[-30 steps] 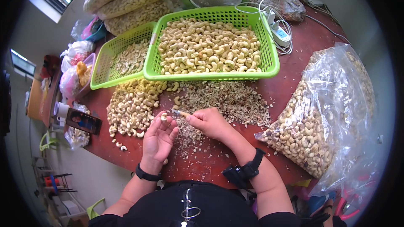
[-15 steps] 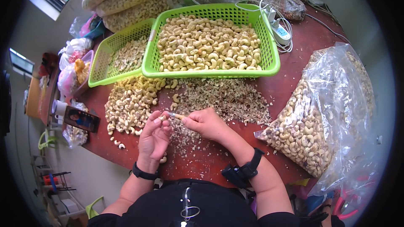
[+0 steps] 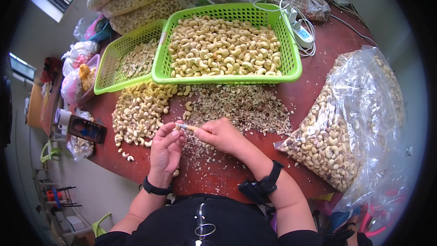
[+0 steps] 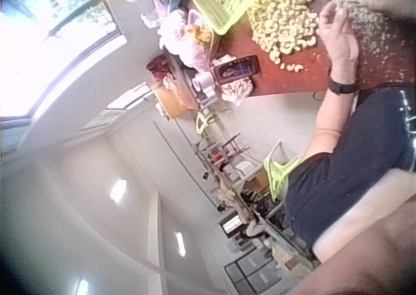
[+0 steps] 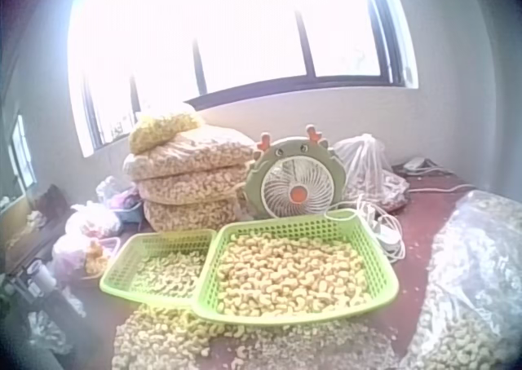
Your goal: Peeling the skin off of roasted cashew nuts using a small knife.
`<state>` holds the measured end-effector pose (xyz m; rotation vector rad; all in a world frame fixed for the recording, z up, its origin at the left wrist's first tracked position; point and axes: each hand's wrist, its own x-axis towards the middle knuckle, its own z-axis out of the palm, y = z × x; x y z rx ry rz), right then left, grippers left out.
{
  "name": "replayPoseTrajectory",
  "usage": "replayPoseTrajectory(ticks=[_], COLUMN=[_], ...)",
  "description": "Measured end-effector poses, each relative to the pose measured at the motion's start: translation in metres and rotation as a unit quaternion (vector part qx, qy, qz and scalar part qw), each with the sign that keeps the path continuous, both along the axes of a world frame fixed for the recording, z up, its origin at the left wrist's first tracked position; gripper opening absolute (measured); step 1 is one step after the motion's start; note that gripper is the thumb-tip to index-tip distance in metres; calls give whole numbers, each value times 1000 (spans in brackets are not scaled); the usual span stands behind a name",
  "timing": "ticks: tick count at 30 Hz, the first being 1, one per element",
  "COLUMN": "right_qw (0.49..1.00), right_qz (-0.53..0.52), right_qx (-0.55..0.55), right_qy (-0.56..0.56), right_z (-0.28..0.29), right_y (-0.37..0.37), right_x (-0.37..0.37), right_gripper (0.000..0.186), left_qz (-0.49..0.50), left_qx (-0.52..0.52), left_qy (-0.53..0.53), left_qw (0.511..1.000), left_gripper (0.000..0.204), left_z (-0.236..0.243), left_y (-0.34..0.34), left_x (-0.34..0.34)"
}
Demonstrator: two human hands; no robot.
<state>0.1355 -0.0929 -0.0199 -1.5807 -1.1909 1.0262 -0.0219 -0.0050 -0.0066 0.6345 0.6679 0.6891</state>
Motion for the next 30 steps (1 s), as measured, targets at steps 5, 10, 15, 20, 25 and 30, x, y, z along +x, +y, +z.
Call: replayPoseTrajectory(ticks=[5,10,15,20,25,30], right_qw=[1000,1000,1000,1000,1000,1000], right_qz=[7,16,18,16,-2,2], right_qx=[7,0,1,3,-2,3], right_qy=[-10,-13,-8,-3,2,9], right_z=[2,-2,-2,-4,-4,-4], right_y=[-1,0,0,1,1,0], right_x=[-2,-4,-4,-3,-2,-1], right_gripper=[40,39,39,38,37,37], left_qz=[12,43,49,52,41,16], left_qx=[21,58,67,58,38,-63], left_qy=[14,34,25,10,-26,-46], left_qw=[1000,997,996,997,998,997], left_gripper=[23,29,25,23,20,15], left_z=[2,9,9,10,5,5], left_y=[-1,-4,-7,-10,-10,-5], left_x=[3,8,7,9,7,7])
